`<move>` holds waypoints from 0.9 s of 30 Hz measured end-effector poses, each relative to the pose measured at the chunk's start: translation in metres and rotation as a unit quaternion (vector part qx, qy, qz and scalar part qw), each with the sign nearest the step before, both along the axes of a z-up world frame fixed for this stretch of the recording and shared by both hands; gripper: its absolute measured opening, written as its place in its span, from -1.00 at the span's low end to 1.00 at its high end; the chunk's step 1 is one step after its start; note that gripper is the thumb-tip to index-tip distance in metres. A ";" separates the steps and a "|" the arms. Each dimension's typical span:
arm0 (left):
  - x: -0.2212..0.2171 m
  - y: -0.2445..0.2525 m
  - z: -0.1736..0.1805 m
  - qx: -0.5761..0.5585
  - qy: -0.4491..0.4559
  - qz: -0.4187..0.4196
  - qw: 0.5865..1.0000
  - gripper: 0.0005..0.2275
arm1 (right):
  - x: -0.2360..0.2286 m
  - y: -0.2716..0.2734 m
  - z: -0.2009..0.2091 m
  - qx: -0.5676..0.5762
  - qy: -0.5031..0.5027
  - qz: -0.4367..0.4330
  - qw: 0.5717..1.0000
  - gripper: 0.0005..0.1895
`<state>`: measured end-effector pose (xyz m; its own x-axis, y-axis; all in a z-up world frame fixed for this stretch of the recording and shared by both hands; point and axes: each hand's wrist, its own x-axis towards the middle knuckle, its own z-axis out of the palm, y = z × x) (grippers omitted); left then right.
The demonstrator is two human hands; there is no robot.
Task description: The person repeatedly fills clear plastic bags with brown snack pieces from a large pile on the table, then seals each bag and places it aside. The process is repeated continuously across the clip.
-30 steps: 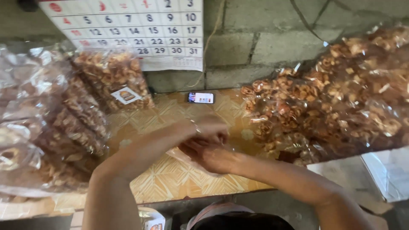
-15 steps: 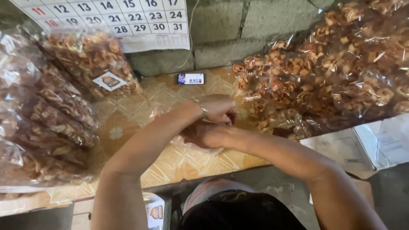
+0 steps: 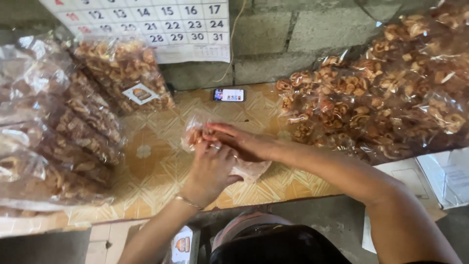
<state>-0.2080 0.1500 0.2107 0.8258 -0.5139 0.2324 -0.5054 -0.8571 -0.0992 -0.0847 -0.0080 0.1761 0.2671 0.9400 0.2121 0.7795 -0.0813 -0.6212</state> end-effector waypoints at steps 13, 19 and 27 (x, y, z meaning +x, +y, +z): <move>0.011 0.035 -0.015 -0.199 0.030 -0.154 0.967 -0.86 | -0.015 0.001 0.041 -0.083 -0.166 0.050 0.981 -0.37; 0.034 0.093 0.010 -0.052 -0.023 -0.106 0.993 -0.84 | -0.004 0.004 0.014 0.013 -0.258 0.042 0.965 -0.30; 0.040 0.082 0.029 -0.079 0.037 -0.145 0.986 -0.71 | 0.014 0.003 0.063 0.025 -0.264 -0.051 0.963 -0.25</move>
<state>-0.1685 0.2318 0.2397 0.6673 -0.6928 0.2733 -0.7321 -0.6775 0.0703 -0.0706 -0.0045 0.2391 0.2004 0.8995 0.3883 0.9772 -0.1549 -0.1453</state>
